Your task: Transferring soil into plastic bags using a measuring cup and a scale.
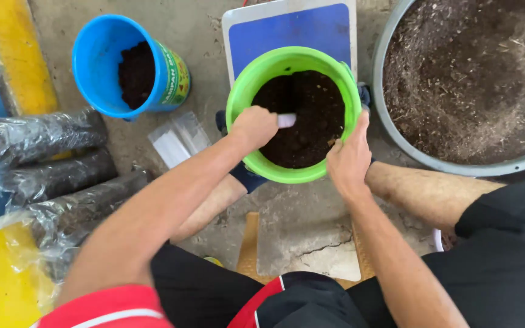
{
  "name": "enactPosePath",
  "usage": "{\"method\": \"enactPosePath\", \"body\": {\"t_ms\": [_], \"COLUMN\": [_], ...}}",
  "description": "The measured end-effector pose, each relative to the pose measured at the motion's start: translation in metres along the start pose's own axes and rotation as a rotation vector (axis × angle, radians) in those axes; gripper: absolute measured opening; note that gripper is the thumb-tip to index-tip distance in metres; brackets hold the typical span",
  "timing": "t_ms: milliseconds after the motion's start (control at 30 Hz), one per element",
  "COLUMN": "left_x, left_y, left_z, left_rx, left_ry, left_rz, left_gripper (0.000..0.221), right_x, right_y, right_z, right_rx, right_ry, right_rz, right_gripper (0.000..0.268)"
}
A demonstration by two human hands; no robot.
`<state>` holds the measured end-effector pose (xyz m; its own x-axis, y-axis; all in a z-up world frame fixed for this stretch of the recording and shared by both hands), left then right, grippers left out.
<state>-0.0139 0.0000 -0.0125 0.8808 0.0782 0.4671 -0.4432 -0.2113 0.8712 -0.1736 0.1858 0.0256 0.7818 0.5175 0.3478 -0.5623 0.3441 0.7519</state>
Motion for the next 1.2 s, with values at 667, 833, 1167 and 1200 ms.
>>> {"method": "enactPosePath", "body": {"t_ms": [667,833,1167,1200], "left_x": [0.007,0.035,-0.147,-0.131], "left_y": [0.033,0.088,-0.060,-0.052], "left_z": [-0.002,0.008,-0.008,0.009], "left_rx": [-0.003,0.061,-0.330,-0.145], "left_ry": [-0.035,0.007,0.429,0.359], "left_rz": [0.062,0.107,0.129,0.126], "left_gripper": [0.021,0.025,0.015,0.017], "right_x": [-0.024,-0.066,0.024,0.019], "right_y": [0.003,0.034,-0.007,-0.013], "right_z": [0.000,0.037,0.000,-0.004], "right_rx": [0.079,0.187,-0.016,0.041], "right_ry": [-0.004,0.318,-0.147,-0.166], "right_rz": [0.100,0.313,-0.069,-0.016], "right_gripper": [0.058,0.060,0.054,0.048]}}
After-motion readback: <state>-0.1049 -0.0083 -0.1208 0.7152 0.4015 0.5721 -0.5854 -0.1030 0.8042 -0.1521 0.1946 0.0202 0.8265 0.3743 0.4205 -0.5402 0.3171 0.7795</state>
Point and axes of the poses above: each hand's wrist, its own x-axis away from the middle knuckle, its own y-axis out of the back of the hand, z = x × y, the point moved 2 cm from there along -x, towards the middle knuckle, and after that the axes turned 8 degrees about -y, right-handed, at the moved point
